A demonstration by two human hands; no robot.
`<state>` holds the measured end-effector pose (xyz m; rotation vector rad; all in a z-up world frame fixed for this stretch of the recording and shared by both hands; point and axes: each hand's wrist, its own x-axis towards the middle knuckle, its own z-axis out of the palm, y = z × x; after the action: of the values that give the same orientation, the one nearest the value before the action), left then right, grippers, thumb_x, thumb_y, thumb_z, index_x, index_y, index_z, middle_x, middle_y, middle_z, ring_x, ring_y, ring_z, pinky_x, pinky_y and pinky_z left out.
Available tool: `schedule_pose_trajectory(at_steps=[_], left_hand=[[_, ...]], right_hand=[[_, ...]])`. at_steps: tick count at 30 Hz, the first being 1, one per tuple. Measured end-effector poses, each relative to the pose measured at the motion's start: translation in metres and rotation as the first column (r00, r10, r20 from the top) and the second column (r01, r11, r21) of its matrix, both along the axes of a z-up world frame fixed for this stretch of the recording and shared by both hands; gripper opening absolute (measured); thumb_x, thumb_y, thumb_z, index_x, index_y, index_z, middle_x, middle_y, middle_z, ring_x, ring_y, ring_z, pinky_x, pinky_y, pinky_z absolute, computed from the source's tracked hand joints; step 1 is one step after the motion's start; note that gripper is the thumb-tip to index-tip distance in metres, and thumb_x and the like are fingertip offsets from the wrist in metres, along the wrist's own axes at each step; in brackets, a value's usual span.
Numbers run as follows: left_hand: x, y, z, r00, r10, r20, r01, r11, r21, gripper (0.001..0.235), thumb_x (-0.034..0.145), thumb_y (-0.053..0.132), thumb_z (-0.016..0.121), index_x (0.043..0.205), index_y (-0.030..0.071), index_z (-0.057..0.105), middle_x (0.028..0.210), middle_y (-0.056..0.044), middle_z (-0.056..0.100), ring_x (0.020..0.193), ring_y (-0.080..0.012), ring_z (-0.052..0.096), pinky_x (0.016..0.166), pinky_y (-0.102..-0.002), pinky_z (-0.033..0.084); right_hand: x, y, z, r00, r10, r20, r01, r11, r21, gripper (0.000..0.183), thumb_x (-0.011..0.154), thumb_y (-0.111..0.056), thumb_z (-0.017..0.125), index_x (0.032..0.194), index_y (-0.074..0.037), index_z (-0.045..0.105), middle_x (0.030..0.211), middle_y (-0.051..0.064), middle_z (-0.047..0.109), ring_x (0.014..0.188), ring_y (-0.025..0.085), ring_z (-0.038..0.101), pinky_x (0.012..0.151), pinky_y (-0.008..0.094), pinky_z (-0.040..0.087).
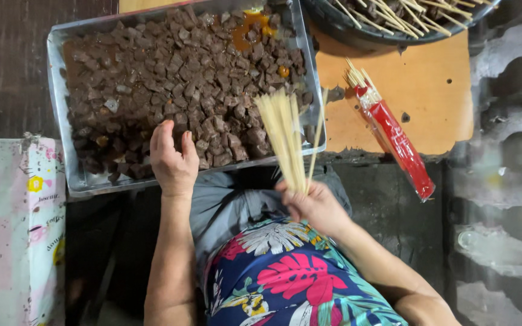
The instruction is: The person places pieces of meat onto wooden skewers by hand, picking them from a metal tray and moving the completed skewers into a large bowl.
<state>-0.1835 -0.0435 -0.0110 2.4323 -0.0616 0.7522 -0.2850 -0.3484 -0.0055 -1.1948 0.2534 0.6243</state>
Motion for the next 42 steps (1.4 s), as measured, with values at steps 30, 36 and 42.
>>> schedule_pose_trajectory(at_steps=[30,36,42], left_hand=[[0.014,-0.059,0.044,0.806,-0.429,-0.408,-0.164,0.500,-0.850,0.026,0.106,0.016,0.055,0.124,0.001,0.066,0.100,-0.017,0.069,0.078,-0.0231,0.067,0.062,-0.037,0.053],[0.017,-0.041,0.028,0.899,-0.433,-0.068,-0.139,-0.134,-0.981,0.036,0.103,0.012,0.045,0.135,-0.003,0.055,0.112,-0.018,0.070,0.093,-0.0257,0.072,0.075,-0.035,0.062],[0.019,-0.041,0.028,0.904,-0.402,-0.148,-0.182,-0.047,-0.982,0.030,0.105,0.012,0.054,0.133,0.001,0.052,0.114,-0.017,0.067,0.094,-0.0249,0.070,0.078,-0.036,0.060]], right_hand=[[0.009,-0.005,-0.010,0.979,-0.204,0.013,0.204,0.970,-0.132,0.010,0.088,-0.003,0.071,0.098,-0.005,0.074,0.072,0.005,0.071,0.045,0.009,0.057,0.038,0.022,0.038],[0.013,0.007,-0.009,0.990,-0.119,0.072,0.122,0.991,-0.049,0.005,0.091,-0.002,0.070,0.096,-0.002,0.073,0.077,0.005,0.073,0.049,0.008,0.058,0.044,0.022,0.046],[0.013,0.010,-0.006,0.989,-0.085,0.119,0.102,0.984,-0.144,0.005,0.090,0.000,0.069,0.093,-0.004,0.070,0.074,0.003,0.070,0.048,0.006,0.054,0.043,0.022,0.043]])
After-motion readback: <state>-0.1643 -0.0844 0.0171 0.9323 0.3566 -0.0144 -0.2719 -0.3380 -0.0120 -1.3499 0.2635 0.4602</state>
